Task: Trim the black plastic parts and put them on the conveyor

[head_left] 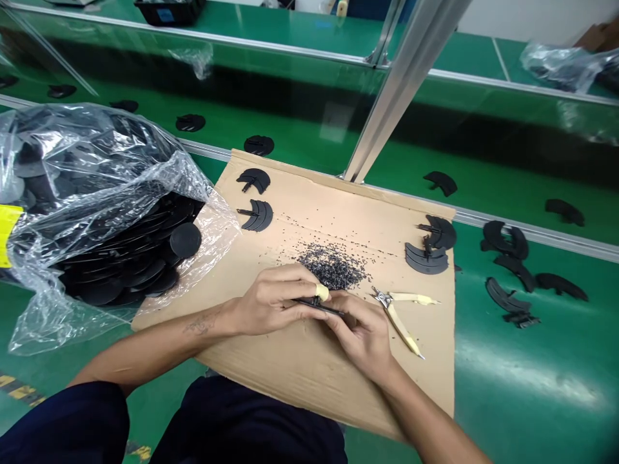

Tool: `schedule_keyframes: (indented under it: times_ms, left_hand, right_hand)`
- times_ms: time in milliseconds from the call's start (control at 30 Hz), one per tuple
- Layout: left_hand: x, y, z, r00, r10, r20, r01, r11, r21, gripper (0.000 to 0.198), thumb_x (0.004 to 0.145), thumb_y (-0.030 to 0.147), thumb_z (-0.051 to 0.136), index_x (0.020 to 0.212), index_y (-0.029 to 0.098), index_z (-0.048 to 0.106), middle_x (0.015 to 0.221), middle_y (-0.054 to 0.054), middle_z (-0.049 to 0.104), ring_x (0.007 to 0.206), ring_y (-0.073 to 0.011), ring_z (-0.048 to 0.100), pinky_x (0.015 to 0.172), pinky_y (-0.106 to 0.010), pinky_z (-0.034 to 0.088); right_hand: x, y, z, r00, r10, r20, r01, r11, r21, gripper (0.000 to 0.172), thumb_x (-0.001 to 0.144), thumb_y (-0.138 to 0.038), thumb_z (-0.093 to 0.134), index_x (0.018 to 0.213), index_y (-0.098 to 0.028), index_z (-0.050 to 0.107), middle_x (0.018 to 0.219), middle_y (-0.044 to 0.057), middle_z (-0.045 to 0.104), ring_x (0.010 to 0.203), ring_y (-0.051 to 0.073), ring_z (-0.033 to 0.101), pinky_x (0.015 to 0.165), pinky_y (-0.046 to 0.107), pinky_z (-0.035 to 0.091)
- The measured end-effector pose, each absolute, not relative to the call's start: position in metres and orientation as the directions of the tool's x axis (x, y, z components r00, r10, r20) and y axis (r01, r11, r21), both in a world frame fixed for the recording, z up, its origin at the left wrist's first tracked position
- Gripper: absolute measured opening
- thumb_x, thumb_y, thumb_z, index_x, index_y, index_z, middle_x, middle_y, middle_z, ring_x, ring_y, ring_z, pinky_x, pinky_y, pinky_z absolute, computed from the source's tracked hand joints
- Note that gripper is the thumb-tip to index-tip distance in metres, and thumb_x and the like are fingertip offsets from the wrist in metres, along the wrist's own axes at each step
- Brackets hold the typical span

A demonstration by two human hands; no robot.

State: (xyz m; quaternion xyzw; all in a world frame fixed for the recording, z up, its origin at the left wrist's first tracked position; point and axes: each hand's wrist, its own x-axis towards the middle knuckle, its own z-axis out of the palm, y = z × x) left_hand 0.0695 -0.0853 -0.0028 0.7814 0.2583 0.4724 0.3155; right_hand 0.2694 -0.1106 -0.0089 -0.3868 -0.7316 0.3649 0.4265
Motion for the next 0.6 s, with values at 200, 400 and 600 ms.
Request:
schedule_keyframes:
  times_ms: [200, 400, 600]
  left_hand:
    - [0.071, -0.085, -0.007, 0.432, 0.754, 0.494, 0.098, -0.585, 0.805, 0.031, 0.091, 0.035, 0.071, 0.114, 0.016, 0.067, 0.093, -0.009, 0.072, 0.088, -0.0185, 0.069, 0.076, -0.033, 0.059]
    - [0.069, -0.081, -0.013, 0.293, 0.836, 0.464, 0.209, -0.53, 0.822, 0.02, 0.089, 0.025, 0.073, 0.105, 0.015, 0.067, 0.092, -0.006, 0.073, 0.084, -0.0151, 0.069, 0.077, -0.029, 0.058]
    - [0.066, -0.072, -0.014, 0.27, 0.786, 0.556, 0.154, -0.605, 0.781, 0.02, 0.089, 0.022, 0.072, 0.107, 0.015, 0.069, 0.096, -0.008, 0.07, 0.09, -0.0153, 0.067, 0.076, -0.029, 0.059]
  right_hand:
    - [0.271, -0.107, -0.01, -0.281, 0.911, 0.302, 0.272, 0.378, -0.885, 0.01, 0.093, -0.03, 0.067, 0.092, -0.021, 0.073, 0.09, 0.006, 0.076, 0.08, 0.019, 0.073, 0.074, 0.032, 0.062]
    - [0.299, -0.098, 0.004, -0.419, 0.868, 0.267, 0.57, 0.48, -0.667, 0.036, 0.095, -0.038, 0.063, 0.128, -0.024, 0.061, 0.13, 0.013, 0.064, 0.122, 0.028, 0.062, 0.099, 0.048, 0.056]
    - [0.373, -0.113, 0.008, -0.387, 0.909, 0.153, 0.915, 0.4, -0.061, 0.063, 0.093, -0.061, 0.054, 0.141, -0.019, 0.05, 0.13, 0.025, 0.059, 0.121, 0.045, 0.057, 0.086, 0.059, 0.054]
